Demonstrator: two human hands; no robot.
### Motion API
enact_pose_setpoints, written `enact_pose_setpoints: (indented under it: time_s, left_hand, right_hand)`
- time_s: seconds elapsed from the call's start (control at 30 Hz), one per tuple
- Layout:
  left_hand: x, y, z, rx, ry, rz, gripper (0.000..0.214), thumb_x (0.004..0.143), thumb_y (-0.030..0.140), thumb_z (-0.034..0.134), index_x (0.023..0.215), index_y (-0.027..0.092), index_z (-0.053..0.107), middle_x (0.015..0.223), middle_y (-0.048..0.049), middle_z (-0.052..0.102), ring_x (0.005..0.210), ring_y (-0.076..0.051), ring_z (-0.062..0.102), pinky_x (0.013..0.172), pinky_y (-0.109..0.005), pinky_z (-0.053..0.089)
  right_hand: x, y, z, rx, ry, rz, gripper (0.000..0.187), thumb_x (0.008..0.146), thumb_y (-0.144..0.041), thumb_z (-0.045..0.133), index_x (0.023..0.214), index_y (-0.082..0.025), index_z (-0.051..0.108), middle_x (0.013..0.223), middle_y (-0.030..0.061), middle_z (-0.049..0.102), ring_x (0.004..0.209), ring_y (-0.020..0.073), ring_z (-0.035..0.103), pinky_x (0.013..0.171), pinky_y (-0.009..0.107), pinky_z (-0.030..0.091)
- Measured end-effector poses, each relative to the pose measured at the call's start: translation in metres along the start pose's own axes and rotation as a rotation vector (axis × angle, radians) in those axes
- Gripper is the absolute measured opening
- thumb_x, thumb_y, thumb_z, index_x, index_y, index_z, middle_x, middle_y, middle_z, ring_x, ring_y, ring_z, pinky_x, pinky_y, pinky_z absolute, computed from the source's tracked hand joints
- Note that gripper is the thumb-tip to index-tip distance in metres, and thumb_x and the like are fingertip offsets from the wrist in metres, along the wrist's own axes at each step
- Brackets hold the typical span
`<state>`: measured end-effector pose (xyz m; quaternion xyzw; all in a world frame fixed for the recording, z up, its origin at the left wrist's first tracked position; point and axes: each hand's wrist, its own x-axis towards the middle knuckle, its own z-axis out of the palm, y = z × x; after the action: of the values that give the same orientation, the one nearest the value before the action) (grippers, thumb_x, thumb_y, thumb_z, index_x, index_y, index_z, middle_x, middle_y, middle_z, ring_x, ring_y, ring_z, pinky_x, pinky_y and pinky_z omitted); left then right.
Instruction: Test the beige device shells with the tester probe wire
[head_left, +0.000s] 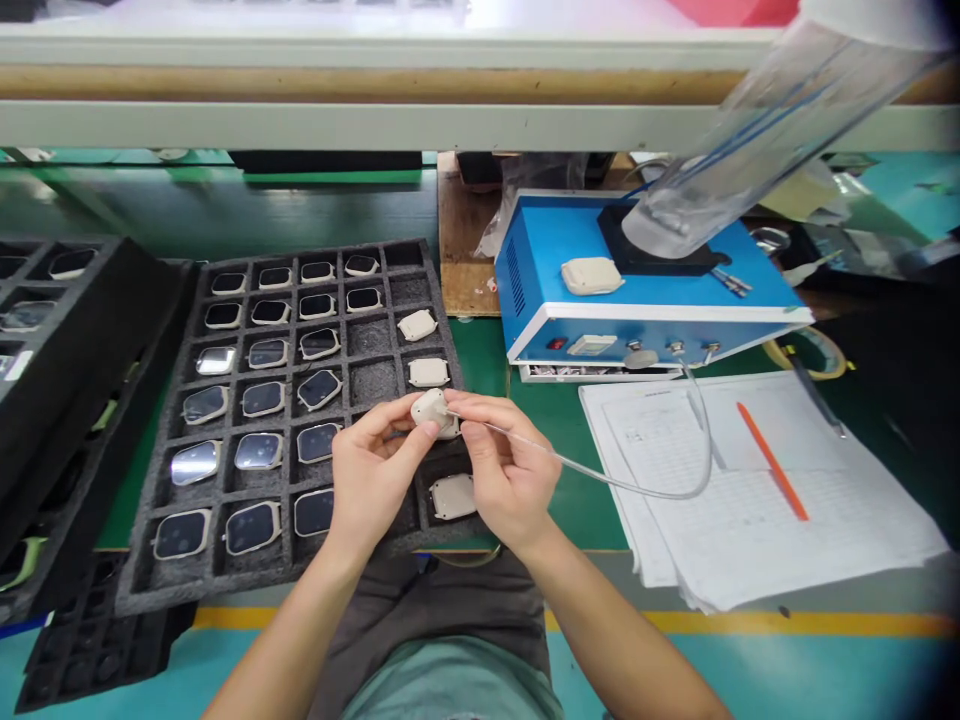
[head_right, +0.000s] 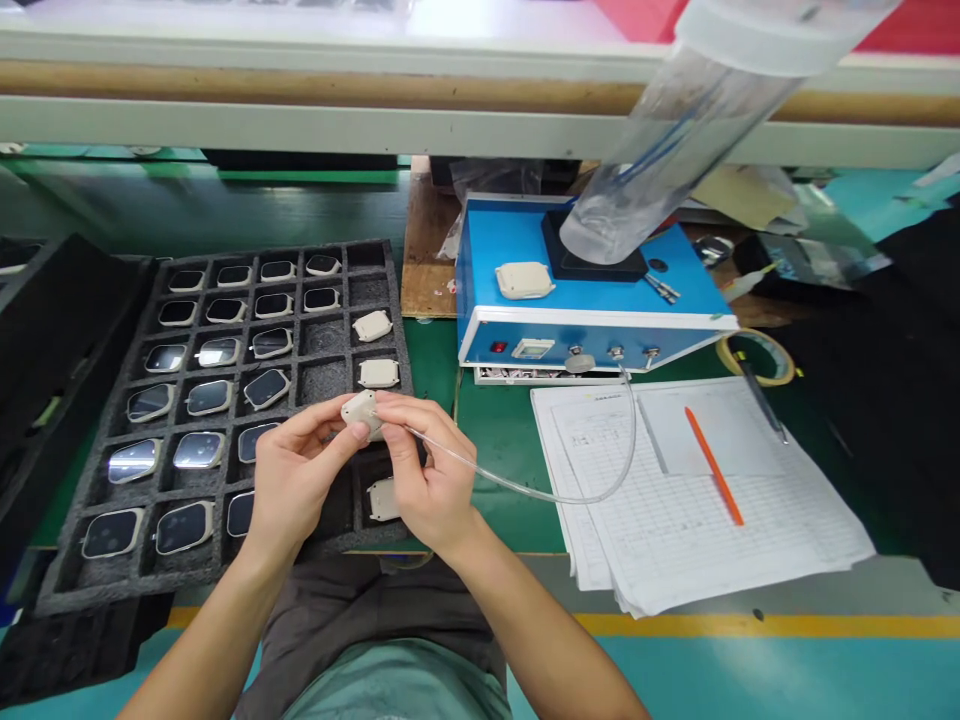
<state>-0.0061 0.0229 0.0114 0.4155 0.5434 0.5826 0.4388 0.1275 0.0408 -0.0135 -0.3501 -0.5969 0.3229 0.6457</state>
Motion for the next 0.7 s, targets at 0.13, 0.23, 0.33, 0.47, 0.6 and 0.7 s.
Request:
enact_pose_setpoints:
  time_s: [0.13, 0.23, 0.33, 0.47, 0.6, 0.7]
  left_hand:
    - [-0.0012, -0.0024, -0.0006, 0.0, -0.006, 0.004, 0.027, 0.079, 0.026, 0.086, 0.105, 0.02, 0.083, 0.099, -0.0059, 0.081, 0.088, -0.018, 0.074, 0.079, -0.027, 0.064]
    - [-0.0011, -0.0028, -0.0007, 0.004, -0.011, -0.004, 0.026, 0.079, 0.025, 0.085, 0.105, 0.02, 0.083, 0.099, -0.0058, 0.08, 0.088, -0.018, 0.074, 0.079, -0.026, 0.063]
    - [-0.0013, -0.0022, -0.0009, 0.007, -0.014, -0.014, 0.027, 0.079, 0.026, 0.085, 0.105, 0.02, 0.083, 0.1, -0.0062, 0.08, 0.09, -0.019, 0.073, 0.081, -0.027, 0.063]
    - [-0.002, -0.0007, -0.0013, 0.03, -0.018, -0.026, 0.028, 0.08, 0.027, 0.084, 0.106, 0.02, 0.083, 0.103, -0.0075, 0.079, 0.094, -0.022, 0.074, 0.082, -0.031, 0.064]
    - [-0.0021, -0.0003, -0.0016, 0.038, -0.014, -0.029, 0.029, 0.079, 0.029, 0.085, 0.106, 0.021, 0.083, 0.104, -0.0078, 0.079, 0.095, -0.023, 0.074, 0.082, -0.032, 0.064]
    - [-0.0017, -0.0008, -0.0017, 0.035, -0.014, -0.027, 0.028, 0.079, 0.028, 0.085, 0.106, 0.021, 0.083, 0.102, -0.0071, 0.079, 0.093, -0.021, 0.073, 0.081, -0.03, 0.063]
  right_hand:
    - [-0.0011, 0.0013, 0.0001, 0.016, 0.0, 0.015, 0.022, 0.098, -0.012, 0.06, 0.108, -0.025, 0.074, 0.109, 0.0063, 0.079, 0.106, 0.0221, 0.076, 0.093, 0.042, 0.062]
    - [-0.0016, 0.0023, 0.0, 0.017, -0.003, 0.022, 0.022, 0.098, -0.011, 0.061, 0.108, -0.025, 0.075, 0.109, 0.006, 0.078, 0.106, 0.022, 0.076, 0.094, 0.041, 0.062]
    - [-0.002, 0.0023, -0.0002, 0.014, -0.004, 0.026, 0.022, 0.098, -0.012, 0.061, 0.108, -0.026, 0.075, 0.109, 0.0057, 0.078, 0.106, 0.0222, 0.075, 0.094, 0.042, 0.062]
    - [-0.0024, 0.0013, -0.0002, -0.001, -0.011, 0.043, 0.021, 0.098, -0.014, 0.06, 0.106, -0.027, 0.074, 0.109, 0.0062, 0.078, 0.105, 0.0231, 0.075, 0.094, 0.044, 0.062]
    - [-0.0022, 0.0009, -0.0001, -0.022, -0.005, 0.041, 0.018, 0.099, -0.017, 0.06, 0.105, -0.026, 0.074, 0.107, 0.0069, 0.078, 0.104, 0.024, 0.076, 0.092, 0.046, 0.063]
    - [-0.0017, 0.0009, 0.0, -0.017, -0.002, 0.032, 0.018, 0.099, -0.016, 0.06, 0.105, -0.026, 0.074, 0.107, 0.0067, 0.078, 0.103, 0.0236, 0.076, 0.092, 0.045, 0.063]
